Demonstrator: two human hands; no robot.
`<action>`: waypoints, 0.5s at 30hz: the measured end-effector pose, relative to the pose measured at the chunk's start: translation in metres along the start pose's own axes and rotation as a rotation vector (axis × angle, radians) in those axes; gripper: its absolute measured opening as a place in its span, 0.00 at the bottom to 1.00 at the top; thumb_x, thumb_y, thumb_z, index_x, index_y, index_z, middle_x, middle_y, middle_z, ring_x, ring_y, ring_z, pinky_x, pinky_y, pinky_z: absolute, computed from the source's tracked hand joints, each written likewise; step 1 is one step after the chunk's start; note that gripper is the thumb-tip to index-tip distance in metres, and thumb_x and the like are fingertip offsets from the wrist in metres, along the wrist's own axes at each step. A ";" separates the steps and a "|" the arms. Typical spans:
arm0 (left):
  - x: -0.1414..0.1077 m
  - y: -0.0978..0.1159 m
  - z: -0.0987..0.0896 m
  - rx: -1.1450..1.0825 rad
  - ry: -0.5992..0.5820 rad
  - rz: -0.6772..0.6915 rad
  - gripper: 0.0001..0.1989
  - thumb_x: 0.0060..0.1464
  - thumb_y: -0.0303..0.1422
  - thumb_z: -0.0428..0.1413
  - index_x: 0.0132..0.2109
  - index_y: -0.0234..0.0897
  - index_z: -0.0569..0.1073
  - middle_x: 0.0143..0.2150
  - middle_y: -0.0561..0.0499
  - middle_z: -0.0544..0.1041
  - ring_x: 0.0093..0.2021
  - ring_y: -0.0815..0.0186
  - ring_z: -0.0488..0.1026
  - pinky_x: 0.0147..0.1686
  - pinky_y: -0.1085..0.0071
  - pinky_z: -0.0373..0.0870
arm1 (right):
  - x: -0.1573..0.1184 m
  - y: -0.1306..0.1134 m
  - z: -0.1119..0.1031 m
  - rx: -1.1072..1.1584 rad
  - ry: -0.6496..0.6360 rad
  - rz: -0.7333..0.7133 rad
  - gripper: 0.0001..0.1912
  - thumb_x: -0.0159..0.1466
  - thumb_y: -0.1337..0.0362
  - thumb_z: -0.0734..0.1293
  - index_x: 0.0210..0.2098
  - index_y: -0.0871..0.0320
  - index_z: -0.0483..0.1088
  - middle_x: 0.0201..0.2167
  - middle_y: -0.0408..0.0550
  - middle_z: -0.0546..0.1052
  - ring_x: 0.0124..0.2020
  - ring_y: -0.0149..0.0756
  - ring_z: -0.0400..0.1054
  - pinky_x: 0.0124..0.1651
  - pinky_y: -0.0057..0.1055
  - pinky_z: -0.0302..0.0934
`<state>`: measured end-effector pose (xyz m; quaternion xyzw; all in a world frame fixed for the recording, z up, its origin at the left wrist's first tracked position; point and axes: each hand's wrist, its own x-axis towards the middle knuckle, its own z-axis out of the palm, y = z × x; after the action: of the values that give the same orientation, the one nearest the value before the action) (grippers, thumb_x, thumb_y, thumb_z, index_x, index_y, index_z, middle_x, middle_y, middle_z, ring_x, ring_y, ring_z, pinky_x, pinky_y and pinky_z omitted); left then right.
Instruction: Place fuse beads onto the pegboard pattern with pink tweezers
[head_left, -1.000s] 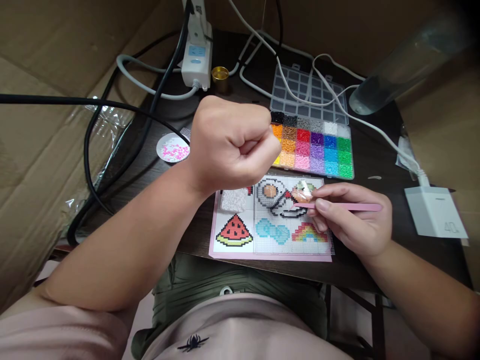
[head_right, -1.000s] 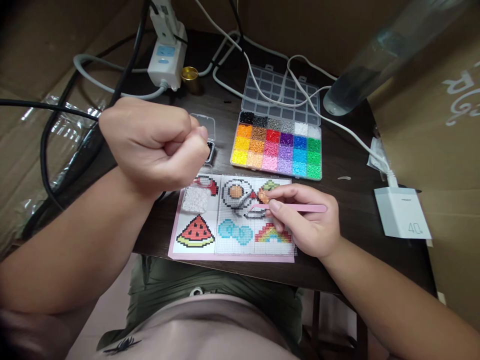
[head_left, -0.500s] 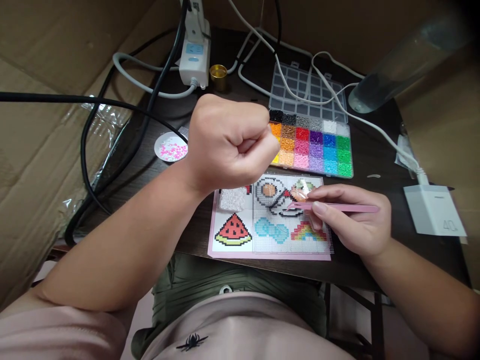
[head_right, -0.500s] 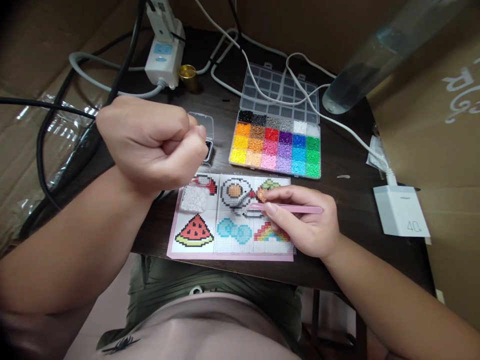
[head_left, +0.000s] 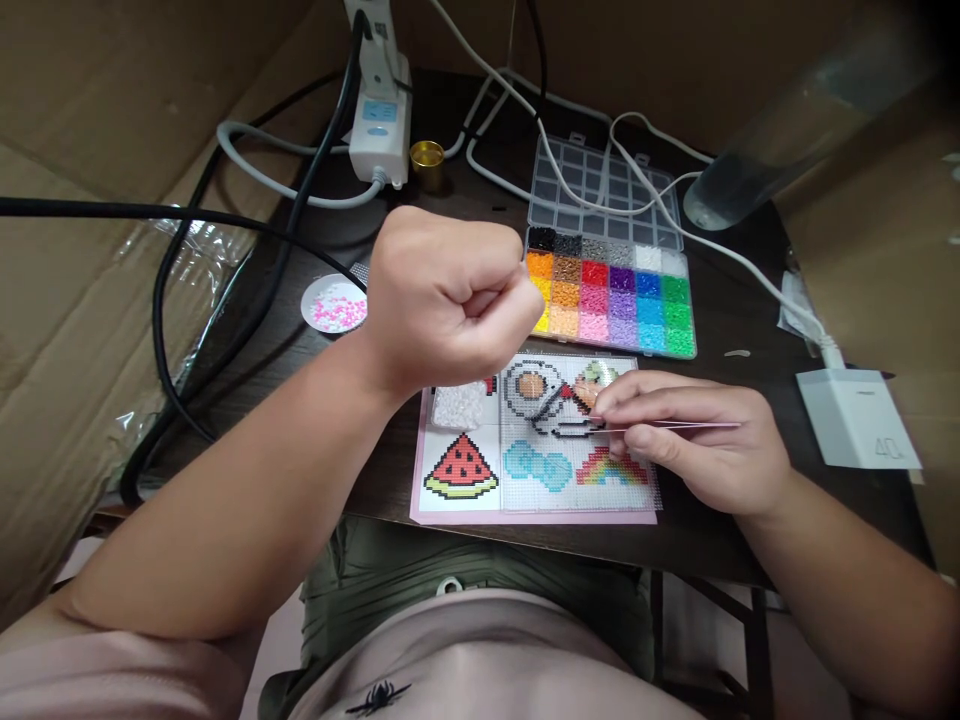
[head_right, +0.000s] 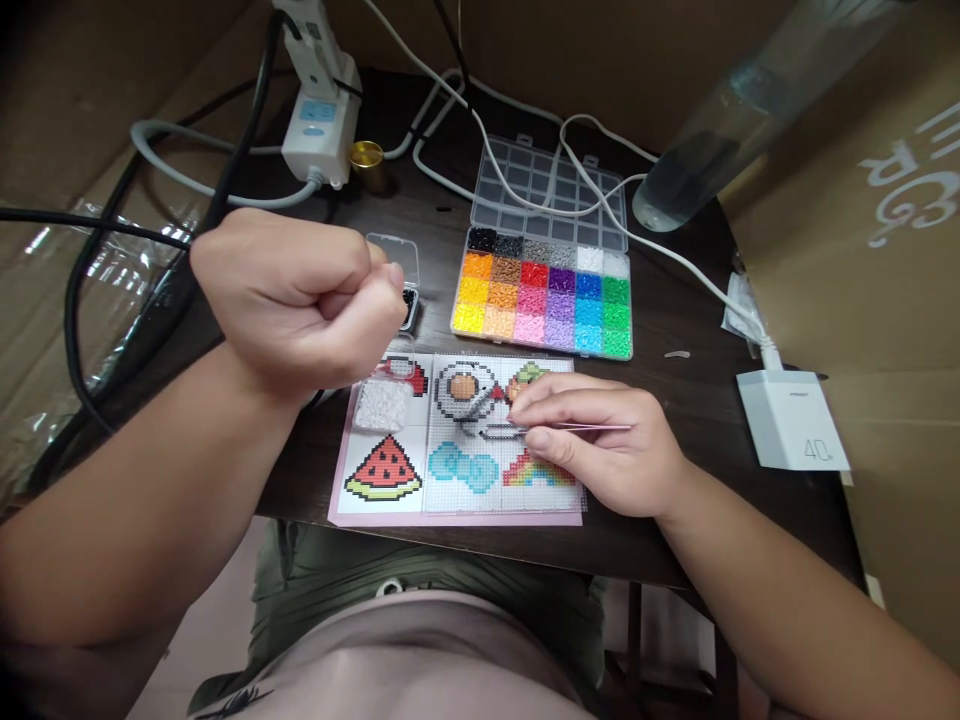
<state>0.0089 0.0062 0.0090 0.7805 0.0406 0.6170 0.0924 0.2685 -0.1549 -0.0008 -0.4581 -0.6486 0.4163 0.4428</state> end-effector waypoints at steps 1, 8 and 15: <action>0.001 0.002 0.000 -0.008 -0.008 -0.010 0.24 0.54 0.14 0.52 0.34 0.43 0.46 0.27 0.61 0.41 0.23 0.76 0.36 0.20 0.69 0.37 | 0.000 0.000 -0.001 0.007 0.001 -0.001 0.07 0.75 0.52 0.88 0.46 0.46 0.98 0.43 0.57 0.95 0.43 0.50 0.94 0.50 0.46 0.93; 0.003 0.020 -0.002 0.129 -0.079 -0.163 0.25 0.60 0.14 0.51 0.36 0.43 0.43 0.28 0.58 0.41 0.26 0.72 0.38 0.23 0.64 0.40 | 0.000 0.002 0.002 -0.110 0.018 0.058 0.12 0.75 0.49 0.88 0.41 0.49 0.97 0.39 0.56 0.95 0.29 0.42 0.87 0.38 0.39 0.89; 0.003 0.015 -0.001 0.126 -0.075 -0.131 0.25 0.59 0.16 0.52 0.34 0.43 0.43 0.23 0.60 0.43 0.22 0.73 0.39 0.21 0.63 0.41 | 0.002 0.002 0.009 -0.089 0.058 0.079 0.17 0.76 0.47 0.87 0.35 0.50 0.95 0.24 0.49 0.87 0.25 0.42 0.85 0.31 0.35 0.85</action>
<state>0.0073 -0.0083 0.0149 0.8030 0.1267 0.5762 0.0846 0.2597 -0.1541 -0.0051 -0.5143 -0.6349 0.3906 0.4240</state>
